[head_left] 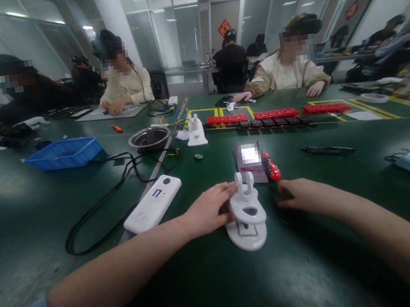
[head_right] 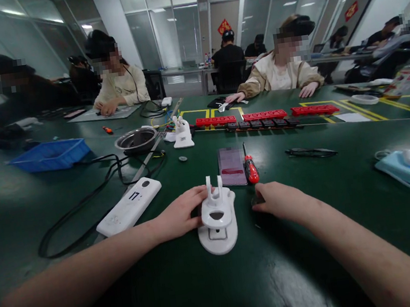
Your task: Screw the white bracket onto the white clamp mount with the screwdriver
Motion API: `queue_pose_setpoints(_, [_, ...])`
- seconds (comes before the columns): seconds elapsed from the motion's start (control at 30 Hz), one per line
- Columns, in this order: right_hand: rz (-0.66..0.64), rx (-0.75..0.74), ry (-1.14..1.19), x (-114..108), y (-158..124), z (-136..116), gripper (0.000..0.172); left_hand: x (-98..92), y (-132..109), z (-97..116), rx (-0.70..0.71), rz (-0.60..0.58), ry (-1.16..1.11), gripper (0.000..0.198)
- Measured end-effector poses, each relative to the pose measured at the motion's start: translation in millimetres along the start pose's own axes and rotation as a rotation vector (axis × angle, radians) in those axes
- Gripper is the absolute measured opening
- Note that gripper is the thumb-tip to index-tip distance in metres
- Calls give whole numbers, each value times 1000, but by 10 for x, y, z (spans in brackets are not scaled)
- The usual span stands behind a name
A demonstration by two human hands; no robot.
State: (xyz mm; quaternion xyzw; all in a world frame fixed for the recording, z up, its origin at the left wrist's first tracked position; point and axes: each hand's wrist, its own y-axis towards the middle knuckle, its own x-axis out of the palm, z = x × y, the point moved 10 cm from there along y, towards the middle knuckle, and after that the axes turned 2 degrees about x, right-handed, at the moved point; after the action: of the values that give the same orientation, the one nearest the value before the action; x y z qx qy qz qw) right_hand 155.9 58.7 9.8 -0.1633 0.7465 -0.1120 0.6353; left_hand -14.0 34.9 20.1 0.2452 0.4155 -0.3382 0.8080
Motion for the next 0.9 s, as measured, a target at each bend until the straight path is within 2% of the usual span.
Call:
queue_pose_setpoints(0.1, [-35, -37, 23, 80, 52, -24, 14, -27, 8, 32, 16, 5, 8, 59])
queue_pose_setpoints(0.17, [-52, -84, 45, 38, 27, -103, 12, -42, 10, 50, 20, 12, 28, 58])
queue_pose_setpoints(0.23, [14, -173, 175, -158, -63, -239, 17, -73, 7, 72, 24, 38, 46, 56])
queue_pose_setpoints(0.3, [143, -298, 439, -466, -233, -394, 24, -130, -2, 84, 15, 88, 17, 50])
queue_pose_setpoints(0.37, [277, -441, 716, -768, -458, -534, 27, -185, -16, 52, -40, 130, -85, 41])
queue_pose_setpoints(0.43, [388, -543, 837, -950, -650, -657, 26, -200, -36, -26, -139, 143, -249, 39])
queue_pose_setpoints(0.53, [488, -618, 723, -981, -760, -863, 21, -192, -57, -119, -255, 153, -475, 42])
queue_pose_setpoints(0.67, [447, -666, 491, -771, -563, -1059, 14, -212, -21, -118, -228, 178, -637, 41])
queue_pose_setpoints(0.8, [454, -748, 344, -667, -420, -1165, 11, -212, 11, -86, -174, 147, -612, 40])
queue_pose_setpoints(0.9, [574, -905, 223, -677, -558, -1297, 9, -175, 2, -110, -217, 114, -619, 40])
